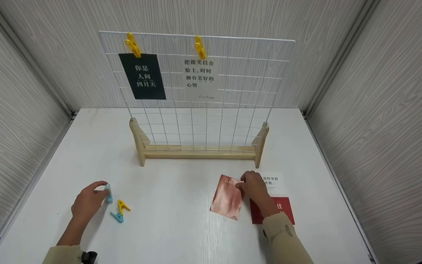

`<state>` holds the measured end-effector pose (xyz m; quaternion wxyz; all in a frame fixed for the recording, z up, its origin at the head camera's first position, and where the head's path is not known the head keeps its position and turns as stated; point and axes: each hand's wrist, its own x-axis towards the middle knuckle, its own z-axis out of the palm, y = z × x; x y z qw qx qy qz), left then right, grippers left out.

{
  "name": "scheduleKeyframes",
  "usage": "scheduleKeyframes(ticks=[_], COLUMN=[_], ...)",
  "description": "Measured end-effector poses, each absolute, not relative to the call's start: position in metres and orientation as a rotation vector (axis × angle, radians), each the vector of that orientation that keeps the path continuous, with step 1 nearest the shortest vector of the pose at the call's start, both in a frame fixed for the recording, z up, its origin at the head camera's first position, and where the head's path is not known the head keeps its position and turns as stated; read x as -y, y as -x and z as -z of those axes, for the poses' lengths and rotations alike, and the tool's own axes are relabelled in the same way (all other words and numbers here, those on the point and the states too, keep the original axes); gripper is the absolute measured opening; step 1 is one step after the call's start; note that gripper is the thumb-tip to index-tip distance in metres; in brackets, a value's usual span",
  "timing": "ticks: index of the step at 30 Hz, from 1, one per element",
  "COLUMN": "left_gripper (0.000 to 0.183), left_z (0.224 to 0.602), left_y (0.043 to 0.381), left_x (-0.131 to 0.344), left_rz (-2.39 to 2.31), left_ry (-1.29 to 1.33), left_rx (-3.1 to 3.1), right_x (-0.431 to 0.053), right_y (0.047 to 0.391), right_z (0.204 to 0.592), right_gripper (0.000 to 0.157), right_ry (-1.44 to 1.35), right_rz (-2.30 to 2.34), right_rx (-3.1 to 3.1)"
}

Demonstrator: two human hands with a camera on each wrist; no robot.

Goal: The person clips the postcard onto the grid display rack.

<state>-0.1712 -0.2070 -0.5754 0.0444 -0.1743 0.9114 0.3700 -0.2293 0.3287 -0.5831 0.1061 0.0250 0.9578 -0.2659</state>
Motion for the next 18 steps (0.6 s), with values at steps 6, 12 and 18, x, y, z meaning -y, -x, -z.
scheduleKeyframes(ticks=[6,12,18], left_gripper=[0.038,0.041,0.042], left_z=[0.572,0.574,0.577], left_y=[0.175,0.177,0.182], left_x=[0.208,0.201,0.196], left_rz=[-1.178,-1.239,-1.379], left_ry=[0.51,0.554,0.56], left_rx=[-2.759,-2.739,-2.71], right_x=[-0.329,-0.329,-0.329], right_y=[0.227,0.224,0.223], right_z=[0.584,0.586,0.584], right_gripper=[0.032,0.028,0.028], right_ry=[-0.141,-0.097,-0.117], right_rz=[0.831,0.866,0.865], right_rx=[-2.757,-2.758,-2.743])
